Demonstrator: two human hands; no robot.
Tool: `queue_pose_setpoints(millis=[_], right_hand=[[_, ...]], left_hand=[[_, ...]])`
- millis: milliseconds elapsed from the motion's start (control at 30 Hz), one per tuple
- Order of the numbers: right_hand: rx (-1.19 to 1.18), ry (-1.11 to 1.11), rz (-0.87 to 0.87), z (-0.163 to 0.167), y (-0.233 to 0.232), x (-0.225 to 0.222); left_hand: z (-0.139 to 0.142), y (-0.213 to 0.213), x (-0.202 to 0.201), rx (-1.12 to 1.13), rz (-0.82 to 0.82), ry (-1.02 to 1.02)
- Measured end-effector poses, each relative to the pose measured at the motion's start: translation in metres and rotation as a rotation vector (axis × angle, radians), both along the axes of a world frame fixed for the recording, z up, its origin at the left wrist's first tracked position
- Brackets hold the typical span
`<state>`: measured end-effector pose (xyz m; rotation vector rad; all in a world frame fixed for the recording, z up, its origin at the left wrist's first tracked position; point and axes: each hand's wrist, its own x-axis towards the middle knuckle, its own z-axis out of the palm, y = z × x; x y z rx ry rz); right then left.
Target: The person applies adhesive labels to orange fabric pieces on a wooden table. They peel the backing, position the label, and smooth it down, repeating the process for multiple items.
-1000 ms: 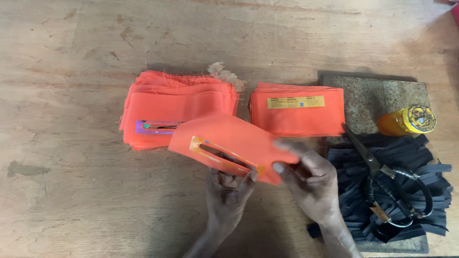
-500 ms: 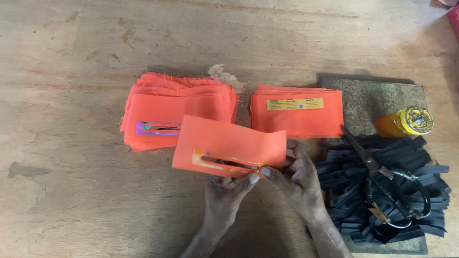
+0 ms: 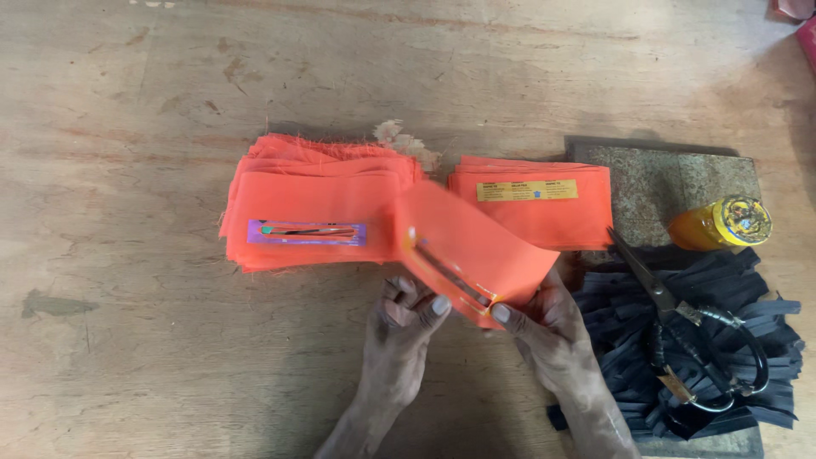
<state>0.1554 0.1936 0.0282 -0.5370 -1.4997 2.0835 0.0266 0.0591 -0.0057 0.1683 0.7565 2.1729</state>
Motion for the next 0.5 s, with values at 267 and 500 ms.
queue_pose_setpoints(millis=[267, 500], right_hand=[[0.421, 0.051, -0.198, -0.002, -0.006, 0.006], [0.376, -0.110, -0.288, -0.016, 0.013, 0.026]], left_hand=[[-0.003, -0.009, -0.010, -0.020, 0.115, 0.408], [0.004, -0.016, -0.033, -0.152, 0.181, 0.355]])
